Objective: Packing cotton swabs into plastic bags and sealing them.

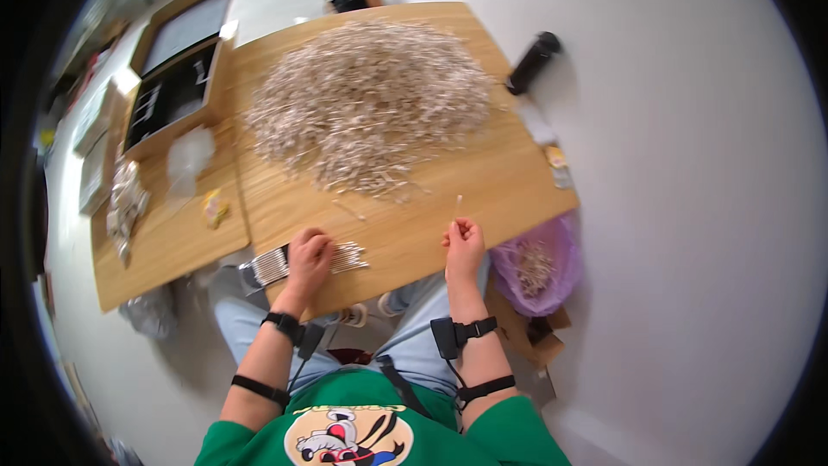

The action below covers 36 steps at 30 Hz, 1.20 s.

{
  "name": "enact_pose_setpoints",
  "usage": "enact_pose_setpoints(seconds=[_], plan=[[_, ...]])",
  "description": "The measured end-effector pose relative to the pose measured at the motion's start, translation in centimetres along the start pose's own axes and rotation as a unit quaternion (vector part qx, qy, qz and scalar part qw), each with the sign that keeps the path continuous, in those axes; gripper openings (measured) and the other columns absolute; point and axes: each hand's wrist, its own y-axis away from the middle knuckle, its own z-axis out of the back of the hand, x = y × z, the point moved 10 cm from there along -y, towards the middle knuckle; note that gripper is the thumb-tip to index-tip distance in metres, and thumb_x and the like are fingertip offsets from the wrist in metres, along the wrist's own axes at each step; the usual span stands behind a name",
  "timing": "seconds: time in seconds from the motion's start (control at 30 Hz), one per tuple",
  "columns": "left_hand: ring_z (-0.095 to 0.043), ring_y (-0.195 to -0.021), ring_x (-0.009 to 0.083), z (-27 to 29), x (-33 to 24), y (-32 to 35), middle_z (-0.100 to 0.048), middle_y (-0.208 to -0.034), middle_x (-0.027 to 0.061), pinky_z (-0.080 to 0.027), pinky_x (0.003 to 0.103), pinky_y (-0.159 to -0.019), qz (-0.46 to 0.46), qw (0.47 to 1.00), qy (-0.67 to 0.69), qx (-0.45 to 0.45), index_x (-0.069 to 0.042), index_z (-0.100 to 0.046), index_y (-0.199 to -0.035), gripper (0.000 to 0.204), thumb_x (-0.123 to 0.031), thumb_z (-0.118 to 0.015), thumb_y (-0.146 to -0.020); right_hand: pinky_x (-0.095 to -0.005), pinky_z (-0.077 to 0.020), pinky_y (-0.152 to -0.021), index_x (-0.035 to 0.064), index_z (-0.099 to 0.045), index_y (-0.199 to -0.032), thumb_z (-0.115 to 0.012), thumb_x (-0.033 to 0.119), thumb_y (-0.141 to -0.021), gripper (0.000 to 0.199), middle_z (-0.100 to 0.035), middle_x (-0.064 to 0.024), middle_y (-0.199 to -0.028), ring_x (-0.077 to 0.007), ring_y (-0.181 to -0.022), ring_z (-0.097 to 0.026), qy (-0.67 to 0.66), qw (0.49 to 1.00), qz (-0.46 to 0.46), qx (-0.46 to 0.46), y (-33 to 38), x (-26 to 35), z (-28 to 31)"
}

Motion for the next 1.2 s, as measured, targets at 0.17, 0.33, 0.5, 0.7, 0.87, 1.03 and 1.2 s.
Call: enact_pose_setpoints(seconds=[0.17, 0.33, 0.5, 0.7, 0.87, 1.03, 1.2], plan=[[-0.058, -0.106, 0.0338, 1.3, 1.1, 2.2, -0.062, -0.116, 0.0148, -0.047, 0.042, -0.091, 0.062, 0.995, 0.001, -0.083, -0.003, -0.065, -0.104, 0.017, -0.010, -0.063, -0.088, -0.0239, -0.0490, -0.057, 0.0021, -0.055, -0.092, -0.060, -0.006, -0.086, 0.011, -0.058, -0.0063, -0.080, -0.0146, -0.067, -0.057, -0.194, 0.965, -0.017, -0.177, -3.0, -1.1, 14.2], [-0.051, -0.123, 0.0350, -0.3, 0.5, 2.4, -0.050, -0.138, 0.0175, -0.043, 0.042, -0.103, 0.089, 0.990, 0.038, -0.100, -0.003, -0.059, -0.122, 0.031, -0.010, -0.059, -0.092, -0.0258, -0.0537, -0.063, 0.0001, -0.054, -0.097, -0.059, 0.000, -0.091, 0.007, -0.058, -0.0078, -0.082, -0.0169, -0.069, -0.060, -0.247, 0.931, -0.075, -0.258, -3.1, -3.2, 19.0], [-0.041, -0.136, 0.0350, -1.5, 0.4, 2.6, -0.039, -0.149, 0.0188, -0.036, 0.041, -0.111, 0.111, 0.984, 0.093, -0.103, -0.002, -0.053, -0.131, 0.037, -0.011, -0.054, -0.096, -0.0287, -0.0510, -0.065, 0.0022, -0.060, -0.104, -0.059, 0.007, -0.092, 0.013, -0.063, -0.0058, -0.087, -0.0136, -0.078, -0.061, 0.217, 0.968, 0.121, 0.044, -0.8, 2.1, 1.2], [-0.036, -0.139, 0.0349, 0.1, 1.9, 3.4, -0.038, -0.149, 0.0202, -0.030, 0.041, -0.114, 0.143, 0.968, 0.151, -0.142, 0.000, -0.049, -0.134, 0.037, -0.016, -0.047, -0.101, -0.0406, -0.0505, -0.077, 0.0045, -0.067, -0.095, -0.066, 0.009, -0.083, 0.013, -0.063, -0.0143, -0.092, -0.0328, -0.088, -0.060, 0.361, 0.808, 0.379, 0.270, 7.1, 4.2, -18.7], [-0.040, -0.136, 0.0349, 0.3, 1.2, 3.6, -0.039, -0.149, 0.0202, -0.033, 0.040, -0.112, 0.105, 0.987, 0.057, -0.111, -0.001, -0.048, -0.138, 0.040, -0.015, -0.050, -0.100, -0.0414, -0.0496, -0.078, 0.0063, -0.069, -0.093, -0.063, 0.003, -0.080, 0.015, -0.063, -0.0109, -0.089, -0.0317, -0.087, -0.059, 0.346, 0.755, 0.377, 0.410, 9.7, 2.2, -22.7], [-0.038, -0.138, 0.0356, -1.4, 0.5, 3.7, -0.040, -0.150, 0.0182, -0.027, 0.046, -0.116, 0.074, 0.996, -0.047, -0.023, -0.003, -0.051, -0.137, 0.043, -0.022, -0.052, -0.098, -0.0410, -0.0492, -0.084, 0.0067, -0.069, -0.103, -0.064, 0.004, -0.079, 0.025, -0.065, -0.0125, -0.099, -0.0319, -0.095, -0.060, 0.350, 0.765, 0.300, 0.449, 10.2, 0.8, -19.6], [-0.033, -0.142, 0.0330, -2.1, -0.7, 4.6, -0.037, -0.152, 0.0168, -0.024, 0.050, -0.116, 0.028, 0.990, -0.135, 0.033, -0.008, -0.046, -0.143, 0.055, -0.034, -0.055, -0.096, -0.0456, -0.0358, -0.109, 0.0016, -0.049, -0.138, -0.066, 0.020, -0.084, 0.059, -0.051, -0.0197, -0.138, -0.0349, -0.130, -0.046, 0.401, 0.752, 0.391, 0.348, 12.7, 3.1, -14.8]])
